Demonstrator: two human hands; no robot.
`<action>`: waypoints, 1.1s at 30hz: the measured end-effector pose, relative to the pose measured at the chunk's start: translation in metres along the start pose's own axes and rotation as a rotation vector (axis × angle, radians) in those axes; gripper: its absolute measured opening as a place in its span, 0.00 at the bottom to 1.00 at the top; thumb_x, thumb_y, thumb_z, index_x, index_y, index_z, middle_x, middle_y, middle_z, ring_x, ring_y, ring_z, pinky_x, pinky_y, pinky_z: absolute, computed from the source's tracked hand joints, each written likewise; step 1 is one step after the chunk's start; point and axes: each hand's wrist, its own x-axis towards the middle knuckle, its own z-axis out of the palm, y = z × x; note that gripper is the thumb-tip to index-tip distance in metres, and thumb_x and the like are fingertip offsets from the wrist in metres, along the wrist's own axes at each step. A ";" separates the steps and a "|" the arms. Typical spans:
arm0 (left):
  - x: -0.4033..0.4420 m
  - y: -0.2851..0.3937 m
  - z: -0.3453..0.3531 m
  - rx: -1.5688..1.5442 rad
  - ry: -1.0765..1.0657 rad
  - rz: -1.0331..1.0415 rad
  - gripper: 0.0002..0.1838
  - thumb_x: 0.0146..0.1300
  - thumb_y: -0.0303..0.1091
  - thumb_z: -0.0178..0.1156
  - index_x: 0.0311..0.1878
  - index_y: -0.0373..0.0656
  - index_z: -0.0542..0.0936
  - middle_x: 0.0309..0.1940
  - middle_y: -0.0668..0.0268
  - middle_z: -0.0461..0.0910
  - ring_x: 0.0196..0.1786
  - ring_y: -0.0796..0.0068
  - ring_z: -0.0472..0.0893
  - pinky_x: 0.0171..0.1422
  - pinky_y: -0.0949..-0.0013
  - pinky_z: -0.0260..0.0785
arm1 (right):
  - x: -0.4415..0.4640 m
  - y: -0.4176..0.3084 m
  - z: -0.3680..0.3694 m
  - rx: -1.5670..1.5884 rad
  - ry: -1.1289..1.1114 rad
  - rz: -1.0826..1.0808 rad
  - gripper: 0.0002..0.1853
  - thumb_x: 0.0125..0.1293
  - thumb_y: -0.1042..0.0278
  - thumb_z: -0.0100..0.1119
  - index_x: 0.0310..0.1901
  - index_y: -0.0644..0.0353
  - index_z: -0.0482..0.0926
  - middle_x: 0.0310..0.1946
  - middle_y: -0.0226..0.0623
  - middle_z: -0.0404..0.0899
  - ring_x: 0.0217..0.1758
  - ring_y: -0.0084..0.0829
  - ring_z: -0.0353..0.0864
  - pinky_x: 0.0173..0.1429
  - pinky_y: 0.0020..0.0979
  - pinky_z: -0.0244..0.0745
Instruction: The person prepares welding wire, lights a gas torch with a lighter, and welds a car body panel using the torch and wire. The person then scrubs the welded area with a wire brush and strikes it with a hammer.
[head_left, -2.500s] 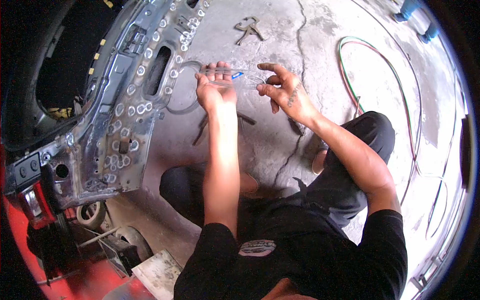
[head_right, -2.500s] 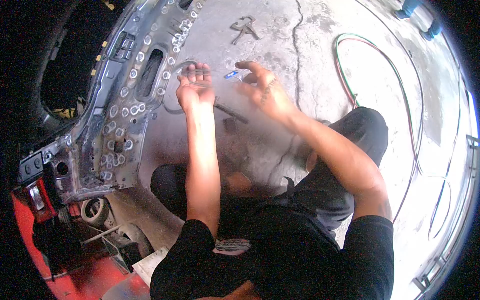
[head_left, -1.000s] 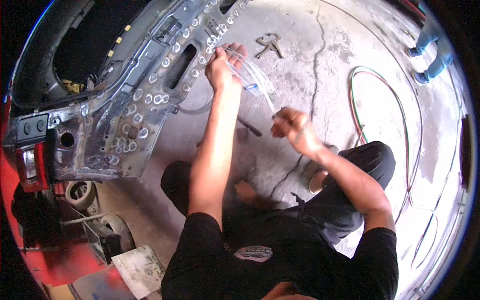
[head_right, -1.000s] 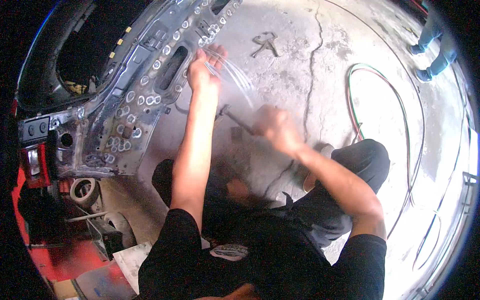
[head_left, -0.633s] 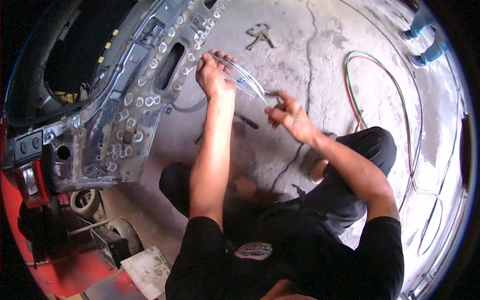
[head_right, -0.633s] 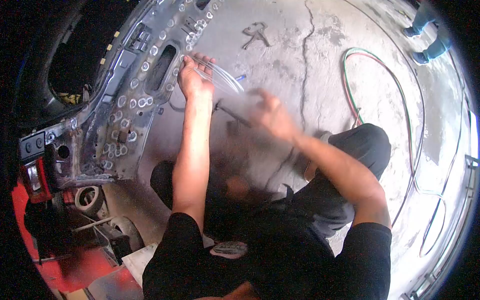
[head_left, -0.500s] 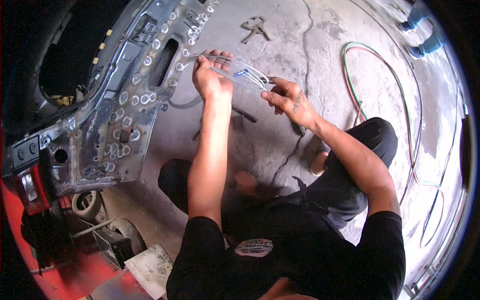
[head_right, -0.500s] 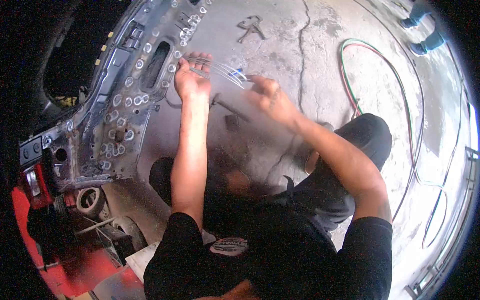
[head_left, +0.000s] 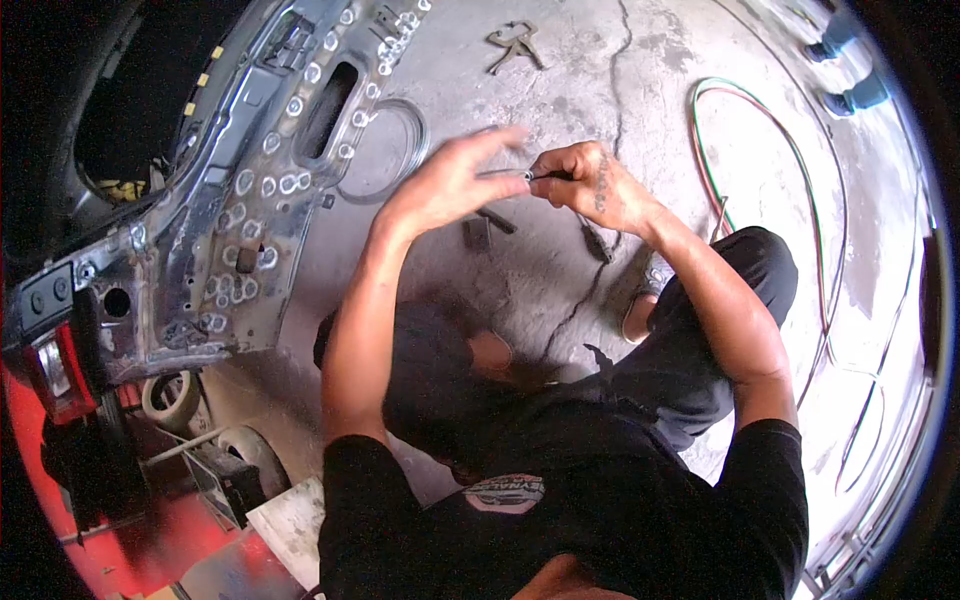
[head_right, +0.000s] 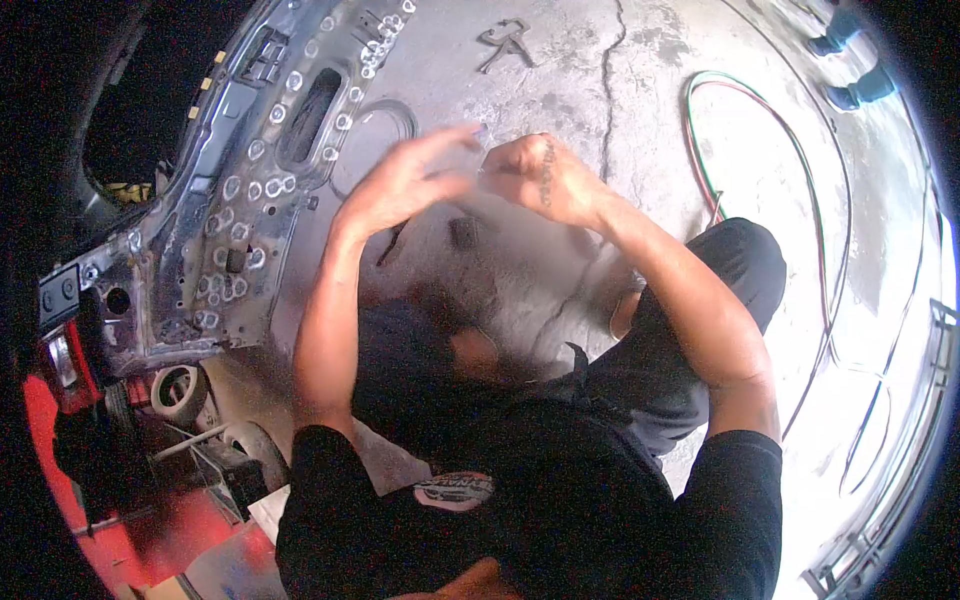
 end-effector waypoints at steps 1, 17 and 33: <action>0.003 0.005 0.001 -0.010 -0.202 -0.063 0.17 0.64 0.36 0.66 0.50 0.34 0.78 0.42 0.58 0.84 0.45 0.66 0.81 0.53 0.62 0.72 | -0.001 -0.002 -0.001 -0.054 -0.011 -0.034 0.13 0.60 0.63 0.60 0.38 0.67 0.83 0.29 0.49 0.83 0.36 0.42 0.84 0.44 0.39 0.76; -0.006 -0.050 0.019 -0.539 -0.055 -0.237 0.20 0.77 0.45 0.49 0.41 0.35 0.79 0.29 0.62 0.84 0.23 0.79 0.77 0.29 0.73 0.71 | -0.006 0.000 -0.036 0.036 0.097 0.170 0.13 0.63 0.68 0.55 0.44 0.65 0.84 0.24 0.39 0.81 0.27 0.27 0.82 0.36 0.31 0.77; 0.034 -0.036 0.058 -1.194 0.460 -0.077 0.17 0.77 0.42 0.49 0.40 0.37 0.78 0.37 0.61 0.81 0.36 0.69 0.81 0.46 0.62 0.75 | -0.004 -0.004 -0.003 0.649 0.111 0.196 0.20 0.75 0.68 0.52 0.64 0.66 0.73 0.31 0.31 0.80 0.22 0.20 0.78 0.28 0.20 0.74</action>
